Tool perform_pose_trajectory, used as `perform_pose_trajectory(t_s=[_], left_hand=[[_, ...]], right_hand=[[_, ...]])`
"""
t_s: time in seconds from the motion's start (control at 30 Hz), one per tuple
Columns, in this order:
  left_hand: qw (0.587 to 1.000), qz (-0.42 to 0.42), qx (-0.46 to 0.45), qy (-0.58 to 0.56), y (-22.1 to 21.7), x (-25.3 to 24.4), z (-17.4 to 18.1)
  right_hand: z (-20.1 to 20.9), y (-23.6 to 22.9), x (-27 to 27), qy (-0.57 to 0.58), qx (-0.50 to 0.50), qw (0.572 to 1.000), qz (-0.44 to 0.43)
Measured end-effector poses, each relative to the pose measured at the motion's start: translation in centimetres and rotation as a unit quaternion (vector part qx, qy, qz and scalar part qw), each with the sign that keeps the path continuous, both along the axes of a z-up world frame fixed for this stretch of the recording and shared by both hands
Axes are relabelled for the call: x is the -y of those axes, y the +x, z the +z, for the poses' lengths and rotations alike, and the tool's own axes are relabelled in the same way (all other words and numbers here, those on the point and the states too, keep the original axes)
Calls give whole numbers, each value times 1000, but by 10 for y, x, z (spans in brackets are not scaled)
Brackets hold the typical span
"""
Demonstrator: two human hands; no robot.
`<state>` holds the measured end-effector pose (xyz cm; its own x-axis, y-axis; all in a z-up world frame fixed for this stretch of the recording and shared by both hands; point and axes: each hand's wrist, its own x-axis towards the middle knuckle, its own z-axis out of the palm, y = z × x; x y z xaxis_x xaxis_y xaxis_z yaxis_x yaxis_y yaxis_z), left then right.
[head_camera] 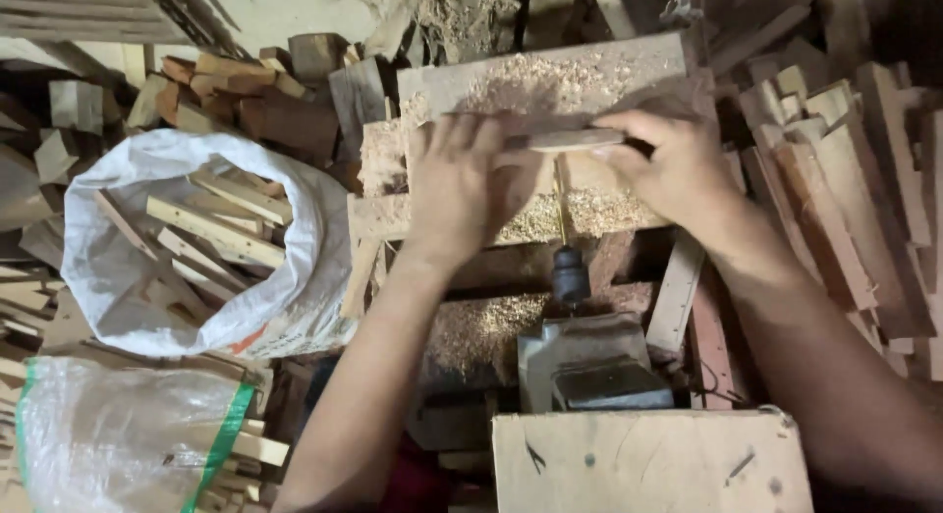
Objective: Drilling holes into small wooden blocks using a drill press in a workshop environment.
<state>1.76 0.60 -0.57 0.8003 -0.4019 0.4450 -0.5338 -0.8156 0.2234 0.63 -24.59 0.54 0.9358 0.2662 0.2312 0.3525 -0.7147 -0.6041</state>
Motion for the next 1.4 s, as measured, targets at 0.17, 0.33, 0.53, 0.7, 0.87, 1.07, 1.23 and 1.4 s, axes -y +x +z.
perform_pose_trajectory(t_s=[0.17,0.33,0.53,0.7,0.87,1.07,1.23,1.4], left_hand=[[997,6,78,3,5,0,-17],[998,-14,56,-26,-3,0,-14],[999,5,51,-12,-6,-5,-19],[996,56,62,-11,-14,6,-5],[997,40,58,-15,-17,6,3],[998,38,56,-11,-16,4,-7],[998,36,45,-2,-16,3,-5],[998,35,53,-17,-17,4,-2]], right_hand=[[-9,0,-2,12,15,999,40],[-21,1,1,39,33,997,65],[-25,1,-2,95,67,992,48],[-32,5,1,29,69,996,51],[-31,7,1,38,93,993,66],[-29,4,-1,48,81,993,67],[-25,5,0,66,76,992,77],[-25,4,0,83,61,991,82]])
